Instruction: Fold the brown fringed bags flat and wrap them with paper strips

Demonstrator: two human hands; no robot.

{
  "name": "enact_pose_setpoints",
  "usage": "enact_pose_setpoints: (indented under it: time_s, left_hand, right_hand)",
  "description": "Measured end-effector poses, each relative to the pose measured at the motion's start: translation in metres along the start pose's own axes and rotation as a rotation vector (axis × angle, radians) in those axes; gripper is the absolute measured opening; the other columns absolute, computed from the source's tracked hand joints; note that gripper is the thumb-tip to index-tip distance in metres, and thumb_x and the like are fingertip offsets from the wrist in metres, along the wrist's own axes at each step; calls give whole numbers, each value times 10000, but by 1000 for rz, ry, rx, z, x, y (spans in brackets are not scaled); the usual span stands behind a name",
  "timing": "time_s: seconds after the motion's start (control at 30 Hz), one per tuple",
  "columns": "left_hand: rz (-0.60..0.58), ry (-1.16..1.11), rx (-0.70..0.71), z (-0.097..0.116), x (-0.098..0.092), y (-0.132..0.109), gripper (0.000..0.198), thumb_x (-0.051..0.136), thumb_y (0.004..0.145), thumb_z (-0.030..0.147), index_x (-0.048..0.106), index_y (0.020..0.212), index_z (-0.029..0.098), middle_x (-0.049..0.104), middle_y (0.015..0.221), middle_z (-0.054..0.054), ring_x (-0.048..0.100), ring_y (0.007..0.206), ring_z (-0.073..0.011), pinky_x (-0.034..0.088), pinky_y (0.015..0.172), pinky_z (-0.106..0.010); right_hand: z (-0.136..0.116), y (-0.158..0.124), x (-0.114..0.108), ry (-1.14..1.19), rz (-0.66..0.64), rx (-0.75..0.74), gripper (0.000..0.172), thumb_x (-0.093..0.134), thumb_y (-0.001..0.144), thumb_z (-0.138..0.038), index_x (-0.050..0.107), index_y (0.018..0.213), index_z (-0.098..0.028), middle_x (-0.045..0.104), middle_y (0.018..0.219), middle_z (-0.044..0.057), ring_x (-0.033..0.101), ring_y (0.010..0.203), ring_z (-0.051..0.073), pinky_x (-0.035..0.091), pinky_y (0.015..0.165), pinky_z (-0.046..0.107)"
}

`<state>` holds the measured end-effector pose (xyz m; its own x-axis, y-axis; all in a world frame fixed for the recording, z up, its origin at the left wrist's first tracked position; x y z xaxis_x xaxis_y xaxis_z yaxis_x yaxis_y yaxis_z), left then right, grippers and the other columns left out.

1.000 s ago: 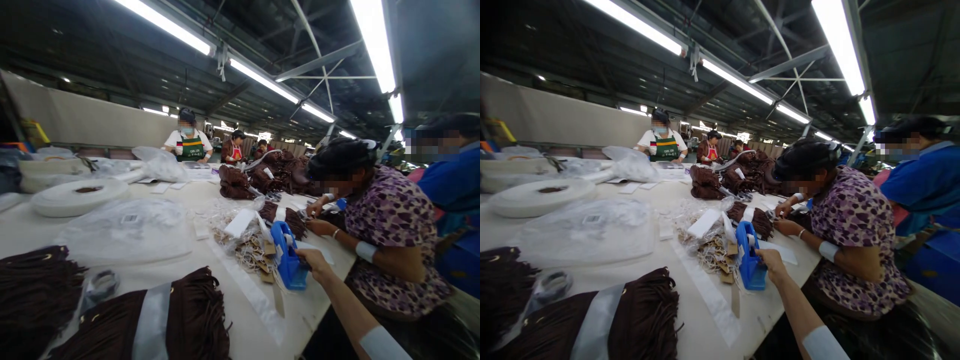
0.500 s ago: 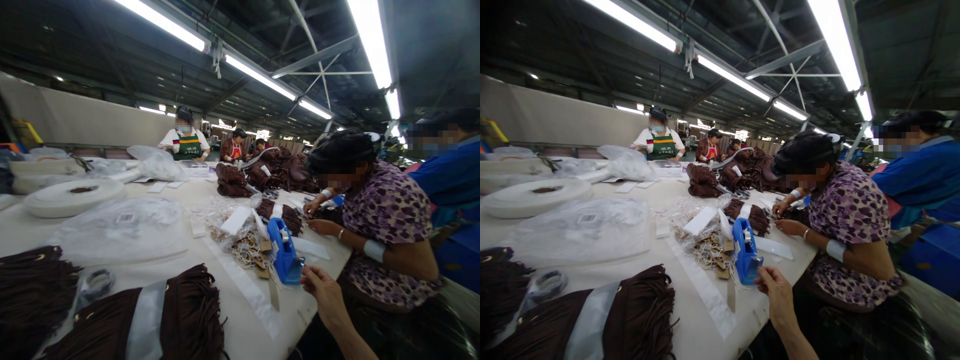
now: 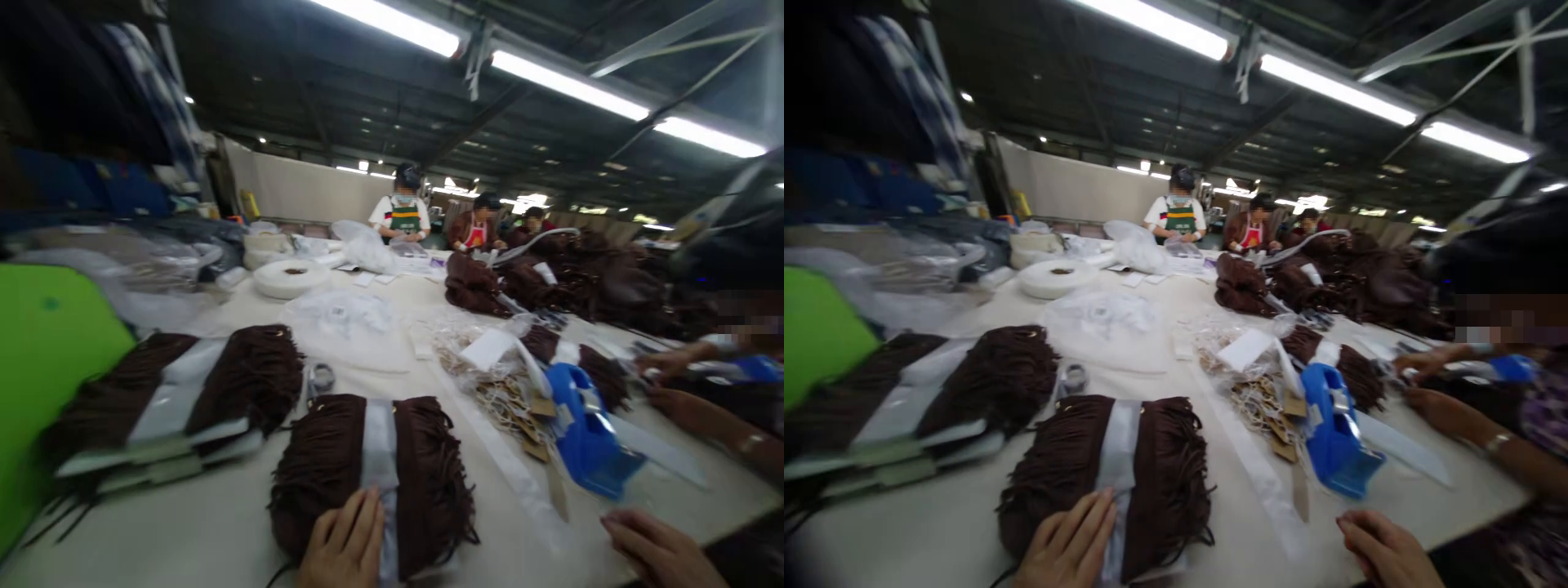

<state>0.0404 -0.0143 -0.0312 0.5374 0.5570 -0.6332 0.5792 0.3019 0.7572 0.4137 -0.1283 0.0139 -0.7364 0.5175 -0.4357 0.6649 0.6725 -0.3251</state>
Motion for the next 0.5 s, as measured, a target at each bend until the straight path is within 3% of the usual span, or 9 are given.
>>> enact_pose_setpoints:
  time_s: [0.1, 0.17, 0.23, 0.37, 0.5]
  left_hand:
    - [-100, 32, -6, 2, -6, 4, 362, 271, 916, 196, 604, 1040, 126, 637, 1099, -78, 487, 1059, -206, 313, 829, -325]
    - [-133, 33, -20, 4, -7, 4, 363, 272, 909, 179, 589, 1071, 112, 611, 1126, -93, 463, 1081, -217, 298, 850, -336]
    - [-108, 25, -30, 5, -8, 5, 375, 257, 900, 147, 592, 1060, 104, 601, 1120, -105, 453, 1085, -222, 288, 856, -345]
    - [-78, 22, -27, 4, -14, 8, 402, 224, 903, 120, 604, 1034, 110, 608, 1090, -87, 469, 1062, -206, 284, 870, -338]
    - [-85, 18, -51, 4, -15, 9, 404, 222, 911, 130, 607, 1029, 113, 619, 1044, -76, 479, 1050, -202, 288, 881, -334]
  right_hand:
    - [-54, -35, 43, -368, -387, -378, 344, 527, 665, -624, 612, 665, -291, 546, 614, 59, 507, 528, 185, 408, 480, 313]
    - [-101, -62, 79, -583, -639, -668, 329, 412, 836, -508, 589, 715, -258, 580, 701, 46, 547, 659, 180, 441, 610, 289]
    - [-143, -81, 115, -746, -821, -905, 286, 352, 912, -345, 569, 769, -226, 586, 774, 31, 540, 692, 144, 416, 629, 246]
    - [-189, -82, 179, -1067, -981, -1328, 189, 421, 887, -218, 574, 784, -181, 585, 757, 23, 526, 636, 115, 333, 545, 221]
    - [-196, -69, 217, -1327, -1007, -1479, 140, 485, 835, -190, 615, 791, -164, 635, 761, 39, 551, 579, 118, 269, 478, 233]
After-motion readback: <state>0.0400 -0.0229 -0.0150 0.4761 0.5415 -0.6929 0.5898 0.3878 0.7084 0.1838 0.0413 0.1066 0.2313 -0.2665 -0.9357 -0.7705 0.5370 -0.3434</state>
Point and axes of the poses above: each hand's wrist, its own y-axis towards the middle knuckle, its own x-axis out of the palm, z = x × y, the point moved 1 cm from there along y, towards the middle knuckle
